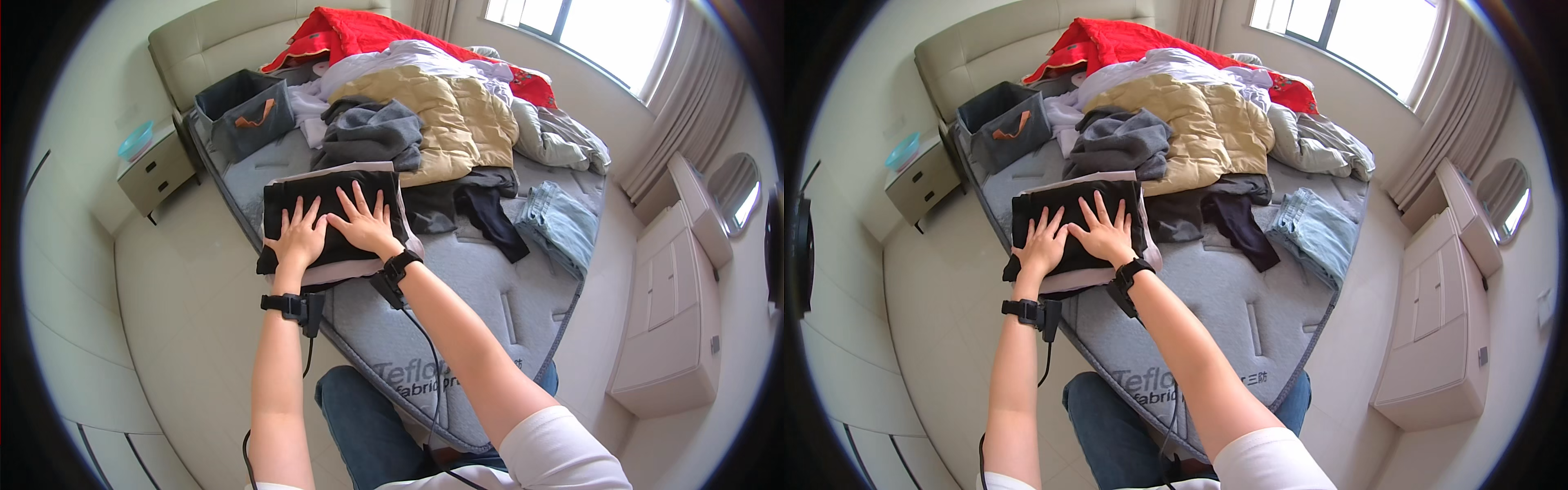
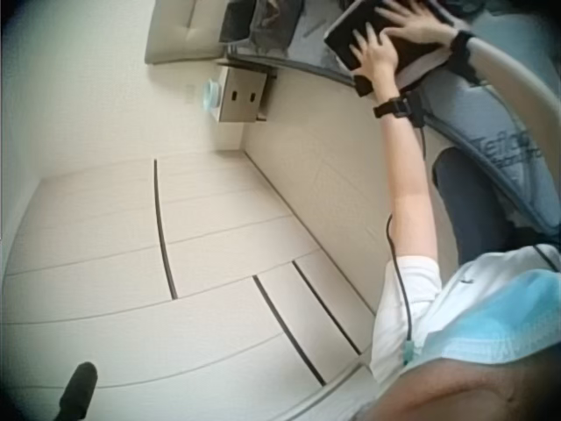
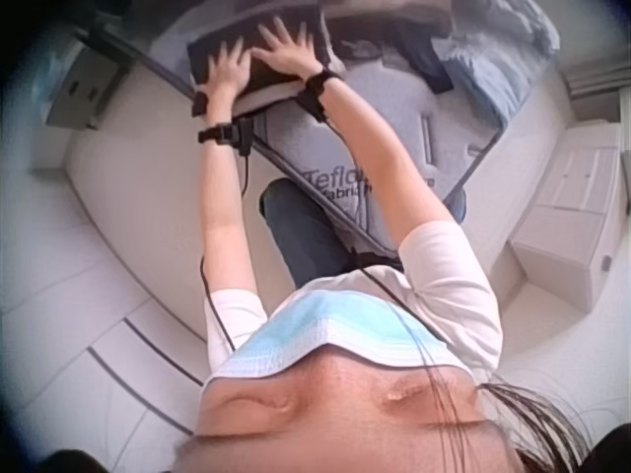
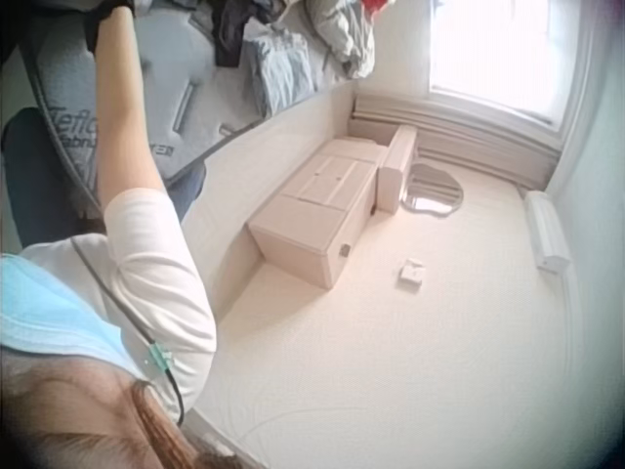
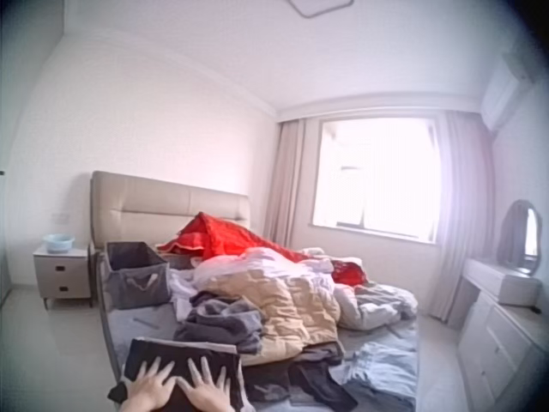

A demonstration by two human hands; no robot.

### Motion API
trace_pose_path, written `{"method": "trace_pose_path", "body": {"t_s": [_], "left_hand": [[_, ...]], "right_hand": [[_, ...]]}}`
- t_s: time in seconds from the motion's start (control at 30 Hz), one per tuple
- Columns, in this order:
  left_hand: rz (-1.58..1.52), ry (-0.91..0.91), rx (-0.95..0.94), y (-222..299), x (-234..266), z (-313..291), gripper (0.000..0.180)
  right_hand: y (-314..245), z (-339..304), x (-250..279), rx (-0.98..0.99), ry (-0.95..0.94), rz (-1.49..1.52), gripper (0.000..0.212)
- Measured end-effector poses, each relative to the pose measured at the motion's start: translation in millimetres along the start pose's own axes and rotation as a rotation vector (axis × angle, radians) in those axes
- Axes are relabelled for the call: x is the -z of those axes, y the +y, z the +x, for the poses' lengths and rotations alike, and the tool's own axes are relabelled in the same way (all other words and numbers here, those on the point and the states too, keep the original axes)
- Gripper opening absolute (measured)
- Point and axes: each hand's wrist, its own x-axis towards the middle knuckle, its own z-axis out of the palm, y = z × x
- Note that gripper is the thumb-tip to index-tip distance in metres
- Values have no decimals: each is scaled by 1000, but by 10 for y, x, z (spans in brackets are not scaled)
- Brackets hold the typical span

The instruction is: The recorder is folding several different items of clothing including a sweater, a shirt, and a vest on a bed.

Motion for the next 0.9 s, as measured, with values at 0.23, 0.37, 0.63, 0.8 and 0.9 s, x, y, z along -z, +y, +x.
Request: {"method": "trace_pose_path", "body": {"t_s": [0.23,0.37,0.63,0.8,0.9], "left_hand": [[-16,10,7,32,7,17,49],[-29,32,29,-71,-7,-5,48],[-13,32,24,50,-7,8,48],[-4,27,24,45,-4,-2,48],[2,12,10,208,-4,15,48]], "right_hand": [[201,-1,128,72,-15,2,71],[502,-72,615,66,-150,1005,29],[1994,-112,202,-61,86,-99,41],[1989,-183,158,-200,298,-2,32],[2240,-341,284,-107,236,235,27]]}}
